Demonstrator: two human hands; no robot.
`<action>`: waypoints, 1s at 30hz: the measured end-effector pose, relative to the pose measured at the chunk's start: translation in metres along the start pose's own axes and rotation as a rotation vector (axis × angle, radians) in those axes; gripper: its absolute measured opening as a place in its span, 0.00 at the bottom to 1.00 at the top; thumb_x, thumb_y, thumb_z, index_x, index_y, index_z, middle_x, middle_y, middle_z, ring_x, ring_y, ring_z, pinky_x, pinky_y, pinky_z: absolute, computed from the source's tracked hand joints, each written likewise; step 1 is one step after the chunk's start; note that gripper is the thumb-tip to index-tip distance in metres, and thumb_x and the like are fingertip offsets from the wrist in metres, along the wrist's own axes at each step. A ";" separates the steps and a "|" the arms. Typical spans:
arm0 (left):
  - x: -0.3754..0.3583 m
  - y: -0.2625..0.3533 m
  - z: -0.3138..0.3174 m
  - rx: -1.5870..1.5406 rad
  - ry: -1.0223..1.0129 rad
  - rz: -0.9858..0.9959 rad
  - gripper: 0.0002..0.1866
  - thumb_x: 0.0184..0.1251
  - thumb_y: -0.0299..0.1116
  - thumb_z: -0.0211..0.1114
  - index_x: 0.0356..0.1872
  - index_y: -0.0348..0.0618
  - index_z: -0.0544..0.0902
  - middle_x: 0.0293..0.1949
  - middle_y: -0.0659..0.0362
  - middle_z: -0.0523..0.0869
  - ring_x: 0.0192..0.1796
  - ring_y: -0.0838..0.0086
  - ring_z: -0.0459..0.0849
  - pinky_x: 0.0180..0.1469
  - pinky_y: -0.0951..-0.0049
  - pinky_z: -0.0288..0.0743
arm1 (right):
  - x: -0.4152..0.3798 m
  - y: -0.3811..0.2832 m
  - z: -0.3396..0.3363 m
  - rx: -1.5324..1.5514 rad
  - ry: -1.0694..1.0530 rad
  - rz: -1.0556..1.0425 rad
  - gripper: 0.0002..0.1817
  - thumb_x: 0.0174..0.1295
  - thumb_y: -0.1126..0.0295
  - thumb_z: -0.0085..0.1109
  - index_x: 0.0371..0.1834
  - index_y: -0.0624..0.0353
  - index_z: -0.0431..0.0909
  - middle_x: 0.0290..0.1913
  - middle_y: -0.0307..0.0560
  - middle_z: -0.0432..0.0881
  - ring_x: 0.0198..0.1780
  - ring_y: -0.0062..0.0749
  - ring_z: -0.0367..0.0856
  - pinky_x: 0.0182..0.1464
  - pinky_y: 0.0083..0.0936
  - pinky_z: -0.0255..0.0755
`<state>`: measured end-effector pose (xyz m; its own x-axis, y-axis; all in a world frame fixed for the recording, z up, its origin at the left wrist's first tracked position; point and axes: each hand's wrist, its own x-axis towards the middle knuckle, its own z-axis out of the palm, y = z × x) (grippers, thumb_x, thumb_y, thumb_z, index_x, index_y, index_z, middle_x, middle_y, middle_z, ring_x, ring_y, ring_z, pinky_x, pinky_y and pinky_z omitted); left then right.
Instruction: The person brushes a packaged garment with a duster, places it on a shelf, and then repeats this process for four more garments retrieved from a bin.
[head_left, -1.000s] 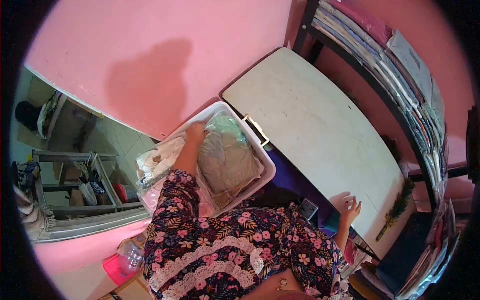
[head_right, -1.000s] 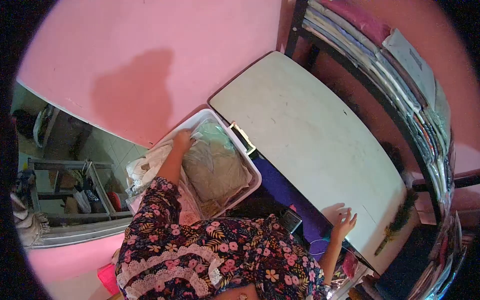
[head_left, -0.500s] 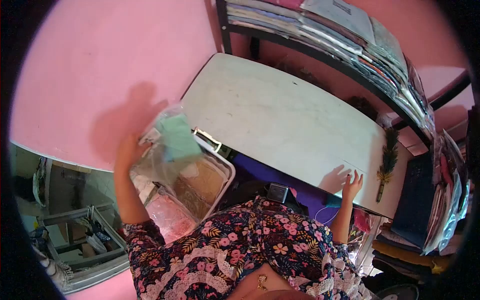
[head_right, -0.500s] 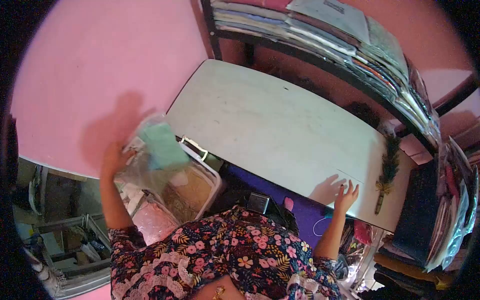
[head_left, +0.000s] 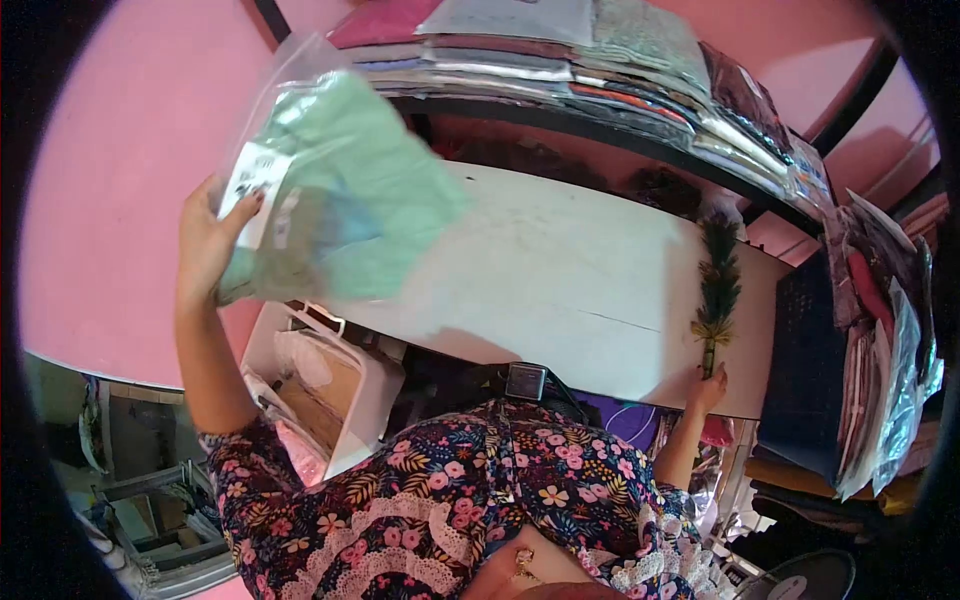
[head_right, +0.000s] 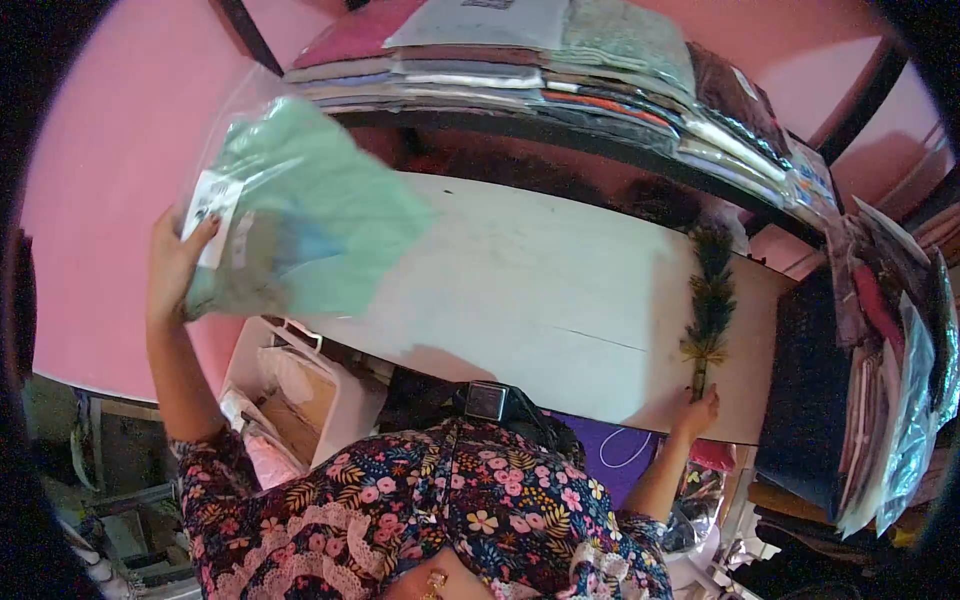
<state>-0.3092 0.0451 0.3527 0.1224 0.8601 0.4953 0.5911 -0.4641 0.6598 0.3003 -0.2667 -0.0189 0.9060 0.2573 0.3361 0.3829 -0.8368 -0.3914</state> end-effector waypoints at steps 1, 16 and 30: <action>0.006 -0.006 0.013 -0.218 0.001 -0.069 0.11 0.56 0.30 0.65 0.37 0.34 0.80 0.30 0.59 0.82 0.32 0.79 0.77 0.36 0.76 0.71 | -0.009 -0.011 -0.005 0.077 0.026 -0.046 0.32 0.53 0.60 0.61 0.62 0.60 0.66 0.56 0.62 0.72 0.56 0.58 0.69 0.58 0.45 0.65; -0.056 -0.226 0.299 -0.329 -0.314 -0.415 0.28 0.66 0.45 0.57 0.61 0.36 0.68 0.56 0.48 0.76 0.59 0.64 0.74 0.61 0.70 0.65 | -0.036 -0.090 -0.024 0.367 -0.192 -0.098 0.22 0.56 0.69 0.52 0.54 0.65 0.68 0.36 0.63 0.80 0.37 0.55 0.80 0.43 0.44 0.72; -0.056 -0.218 0.251 -0.418 -0.477 -0.634 0.08 0.61 0.31 0.63 0.39 0.39 0.81 0.32 0.61 0.82 0.29 0.78 0.81 0.29 0.81 0.74 | -0.117 -0.196 -0.041 0.479 -0.531 -0.575 0.18 0.61 0.68 0.53 0.55 0.50 0.68 0.34 0.59 0.81 0.36 0.58 0.80 0.36 0.45 0.73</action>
<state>-0.2452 0.1512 0.0389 0.2455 0.9344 -0.2583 0.3330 0.1689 0.9277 0.1118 -0.1531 0.0534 0.4708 0.8599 0.1974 0.7271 -0.2514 -0.6389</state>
